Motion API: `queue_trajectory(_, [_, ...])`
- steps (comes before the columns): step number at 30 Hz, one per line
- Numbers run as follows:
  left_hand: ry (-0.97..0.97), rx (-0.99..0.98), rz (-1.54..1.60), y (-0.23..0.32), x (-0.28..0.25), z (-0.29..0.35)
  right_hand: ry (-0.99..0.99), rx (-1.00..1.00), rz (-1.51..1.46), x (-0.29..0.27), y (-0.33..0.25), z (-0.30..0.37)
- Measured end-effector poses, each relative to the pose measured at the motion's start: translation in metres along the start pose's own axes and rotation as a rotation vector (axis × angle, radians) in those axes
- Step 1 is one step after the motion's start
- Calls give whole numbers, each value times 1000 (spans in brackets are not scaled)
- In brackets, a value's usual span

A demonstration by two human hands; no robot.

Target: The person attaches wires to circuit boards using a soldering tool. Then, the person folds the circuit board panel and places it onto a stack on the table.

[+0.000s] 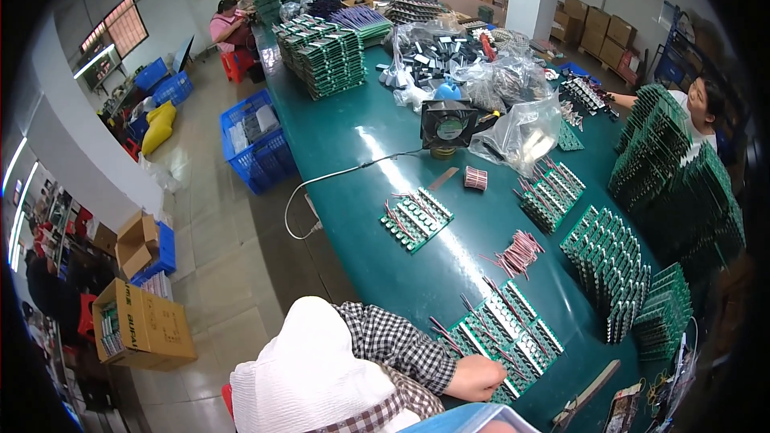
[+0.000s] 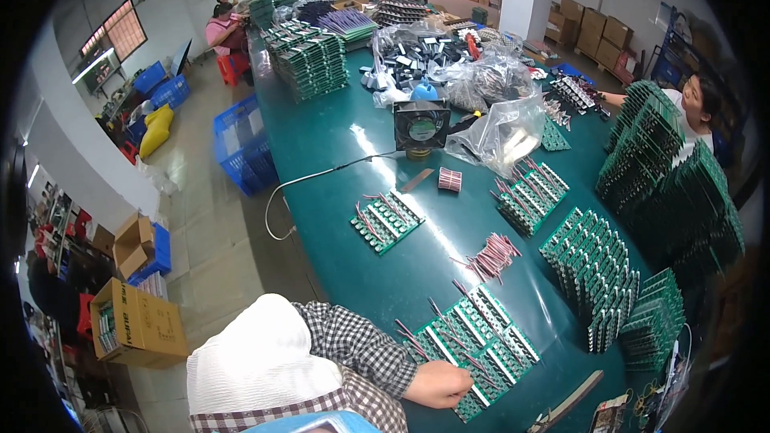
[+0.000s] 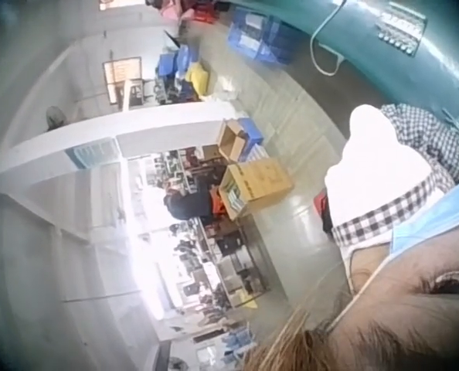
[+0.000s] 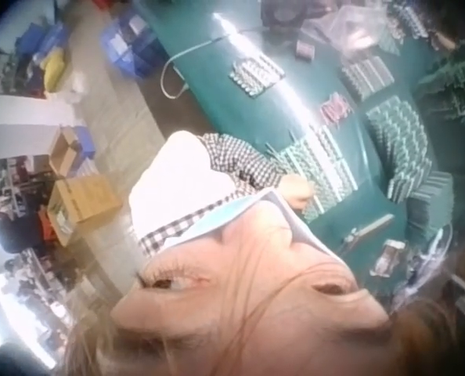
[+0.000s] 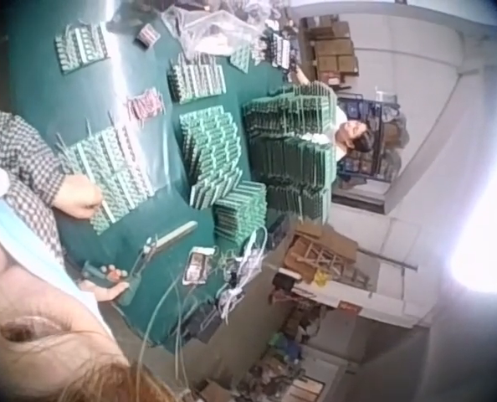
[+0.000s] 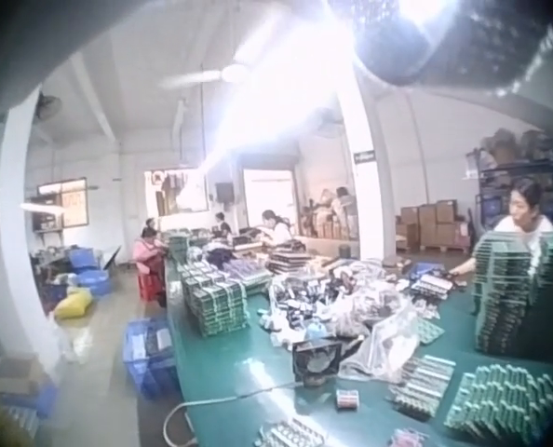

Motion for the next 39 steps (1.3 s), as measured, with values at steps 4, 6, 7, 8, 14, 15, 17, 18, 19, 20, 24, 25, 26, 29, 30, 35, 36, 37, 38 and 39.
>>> queue_trajectory(4, [9, 10, 6, 4, -3, 1, 11, 18, -21, 7, -4, 6])
queue_trajectory(6, [11, -13, 14, 4, -5, 1, -31, 43, -36, 15, -6, 11])
queue_trajectory(7, [7, -12, 13, 5, -5, 1, -26, 42, -36, 18, -7, 13])
queue_trajectory(8, [6, -15, 11, 5, -6, 1, -15, 43, -25, 21, -8, 15])
queue_trajectory(14, [-6, -16, 13, 6, -8, 2, -36, 26, -12, 24, -10, 17])
queue_trajectory(15, [0, -16, 13, 6, -8, 3, -55, 47, -43, 25, -9, 19])
queue_trajectory(17, [5, -19, 11, 5, -8, 4, -7, 40, -32, 30, -10, 23])
queue_trajectory(18, [13, -23, 10, 4, -9, 5, 36, 33, -20, 29, -11, 25])
queue_trajectory(19, [-1, -33, 8, 3, -10, 7, 41, 36, -19, 27, -10, 27])
queue_trajectory(20, [-7, -33, 8, 4, -11, 7, 18, 38, -34, 26, -10, 26])
queue_trajectory(24, [-45, -10, 13, 5, -5, 3, -34, 23, -94, 16, -7, 23])
queue_trajectory(25, [-23, -23, 4, 5, -6, 0, -2, 6, -93, 11, -5, 10])
queue_trajectory(26, [-27, -29, 4, 6, -3, -1, -264, 65, -170, 19, -2, -3])
queue_trajectory(29, [-88, -133, -63, 2, -9, -1, 79, -49, 103, 33, -21, 19])
queue_trajectory(30, [37, -63, -25, 6, -16, 0, 42, 24, -19, 49, -20, 25])
queue_trajectory(35, [-70, -134, -45, 18, -17, -6, -46, -286, -66, 40, -79, 8])
queue_trajectory(36, [-60, -141, -81, 18, -17, -7, 47, -343, -6, 38, -92, 4])
queue_trajectory(37, [-76, -141, -85, 19, -15, -7, 99, -441, 99, 37, -107, -2])
queue_trajectory(38, [-76, -148, -92, 20, -15, -7, 118, -539, 223, 46, -127, -5])
queue_trajectory(39, [-76, -144, -91, 20, -16, -6, 102, -620, 273, 51, -145, -6])
Point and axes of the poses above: each hand's wrist, its own z-axis away from the middle knuckle, its own x-axis out of the palm, y = z × x, the point moved 6 cm from there along -z, towards the middle knuckle, and after that the axes turned 12 degrees about -x, right-handed, at the moved point
